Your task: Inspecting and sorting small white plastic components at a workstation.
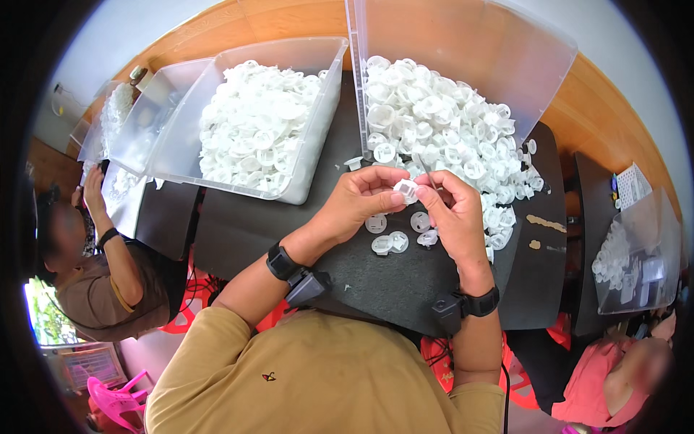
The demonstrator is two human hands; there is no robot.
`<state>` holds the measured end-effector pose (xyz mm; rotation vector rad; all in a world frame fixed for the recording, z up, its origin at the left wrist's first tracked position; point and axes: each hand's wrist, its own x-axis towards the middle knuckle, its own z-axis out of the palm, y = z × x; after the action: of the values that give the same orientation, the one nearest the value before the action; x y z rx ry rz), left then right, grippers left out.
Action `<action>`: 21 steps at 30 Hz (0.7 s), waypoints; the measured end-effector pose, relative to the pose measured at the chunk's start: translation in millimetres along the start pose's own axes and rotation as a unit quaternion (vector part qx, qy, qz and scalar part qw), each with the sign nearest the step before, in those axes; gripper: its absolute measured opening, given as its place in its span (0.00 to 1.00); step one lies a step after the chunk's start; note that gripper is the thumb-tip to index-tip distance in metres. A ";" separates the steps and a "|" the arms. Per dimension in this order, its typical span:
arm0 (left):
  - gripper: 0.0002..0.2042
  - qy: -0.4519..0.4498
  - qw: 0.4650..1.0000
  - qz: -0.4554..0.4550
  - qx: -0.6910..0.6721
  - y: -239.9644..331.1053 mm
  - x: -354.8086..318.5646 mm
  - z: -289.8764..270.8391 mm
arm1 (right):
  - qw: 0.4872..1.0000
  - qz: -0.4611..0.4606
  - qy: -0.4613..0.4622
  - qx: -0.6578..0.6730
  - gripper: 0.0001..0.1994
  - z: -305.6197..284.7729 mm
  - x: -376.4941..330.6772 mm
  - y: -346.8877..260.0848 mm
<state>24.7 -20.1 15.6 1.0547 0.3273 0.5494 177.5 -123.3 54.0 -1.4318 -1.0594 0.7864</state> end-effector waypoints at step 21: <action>0.11 0.005 0.992 0.050 0.114 1.8 -1.7 -4.4 | 0.995 0.067 -0.068 -0.013 0.07 -3.4 2.2 -0.3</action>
<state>20.6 -17.2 15.2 1.2941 0.3526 0.6170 181.3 -122.6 55.0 -1.5006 -1.0880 0.9819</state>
